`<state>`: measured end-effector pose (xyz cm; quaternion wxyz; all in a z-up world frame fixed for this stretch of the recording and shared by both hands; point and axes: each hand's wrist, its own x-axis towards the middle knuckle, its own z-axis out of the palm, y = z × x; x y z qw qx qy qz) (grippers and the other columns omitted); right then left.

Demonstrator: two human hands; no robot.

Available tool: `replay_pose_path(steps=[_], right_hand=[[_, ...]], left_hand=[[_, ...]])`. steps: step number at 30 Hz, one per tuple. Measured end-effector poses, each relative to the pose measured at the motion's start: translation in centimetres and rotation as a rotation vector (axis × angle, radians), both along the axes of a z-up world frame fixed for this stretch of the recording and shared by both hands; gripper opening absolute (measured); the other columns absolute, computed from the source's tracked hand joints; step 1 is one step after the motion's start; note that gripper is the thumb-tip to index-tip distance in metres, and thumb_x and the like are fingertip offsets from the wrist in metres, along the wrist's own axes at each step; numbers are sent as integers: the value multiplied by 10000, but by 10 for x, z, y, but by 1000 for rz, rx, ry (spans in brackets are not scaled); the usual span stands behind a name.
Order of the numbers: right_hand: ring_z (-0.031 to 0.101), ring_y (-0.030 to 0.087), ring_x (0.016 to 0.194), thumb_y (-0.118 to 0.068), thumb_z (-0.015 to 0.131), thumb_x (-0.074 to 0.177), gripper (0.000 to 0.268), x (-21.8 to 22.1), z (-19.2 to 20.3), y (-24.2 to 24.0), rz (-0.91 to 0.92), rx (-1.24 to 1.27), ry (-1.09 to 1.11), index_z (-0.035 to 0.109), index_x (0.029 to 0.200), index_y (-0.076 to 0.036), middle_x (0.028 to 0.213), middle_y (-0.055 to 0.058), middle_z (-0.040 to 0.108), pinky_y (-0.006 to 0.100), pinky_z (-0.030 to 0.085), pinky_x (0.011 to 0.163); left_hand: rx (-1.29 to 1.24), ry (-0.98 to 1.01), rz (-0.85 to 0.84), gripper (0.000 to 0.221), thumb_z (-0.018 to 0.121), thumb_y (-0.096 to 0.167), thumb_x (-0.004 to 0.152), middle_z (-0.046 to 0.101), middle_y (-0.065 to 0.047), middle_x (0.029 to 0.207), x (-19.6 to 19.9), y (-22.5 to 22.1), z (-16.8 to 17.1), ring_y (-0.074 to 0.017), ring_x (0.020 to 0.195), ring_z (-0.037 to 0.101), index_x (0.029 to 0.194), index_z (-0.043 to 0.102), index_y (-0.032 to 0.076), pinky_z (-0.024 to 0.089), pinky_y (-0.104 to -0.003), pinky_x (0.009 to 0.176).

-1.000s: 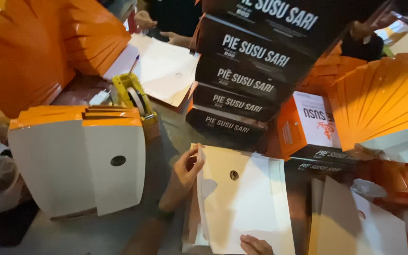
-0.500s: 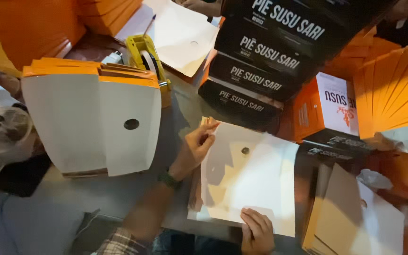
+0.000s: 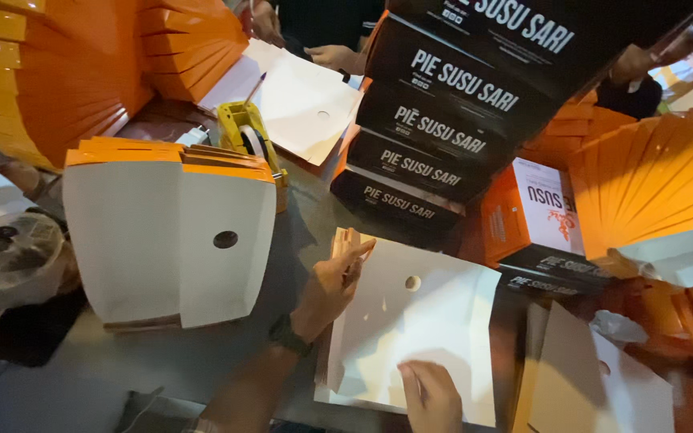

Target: The person assembles cardboard boxes by folding the pre-cut flaps and sides of box flats into shape by hand.

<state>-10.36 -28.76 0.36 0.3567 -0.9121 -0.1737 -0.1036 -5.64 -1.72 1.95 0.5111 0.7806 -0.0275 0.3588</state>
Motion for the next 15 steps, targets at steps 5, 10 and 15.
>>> replay_pose_path(steps=[5, 10, 15], right_hand=[[744, 147, 976, -335, 626, 942, 245, 37, 41, 36, 72, -59, 268, 801, 1088, -246, 1140, -96, 814, 269, 545, 890], [691, 187, 1057, -358, 716, 884, 514, 50, 86, 82, 214, 546, 200, 549, 1259, -48, 1143, 102, 671, 315, 563, 951], [689, 139, 839, -173, 733, 919, 183, 50, 95, 106, 45, 544, 188, 667, 1047, -61, 922, 62, 728, 258, 576, 835]], left_hand=[[98, -34, 47, 447, 365, 378, 1111, 388, 27, 721, -8, -8, 10, -82, 571, 318, 1406, 639, 183, 304, -223, 509], [63, -238, 23, 363, 588, -10, 1011, 806, 6, 1089, -15, -41, 20, -92, 899, 786, 1309, 691, 170, 556, -227, 774], [64, -95, -150, 538, 561, -137, 929, 705, -138, 1324, -57, -33, 49, -258, 1111, 757, 1408, 568, 106, 596, -325, 925]])
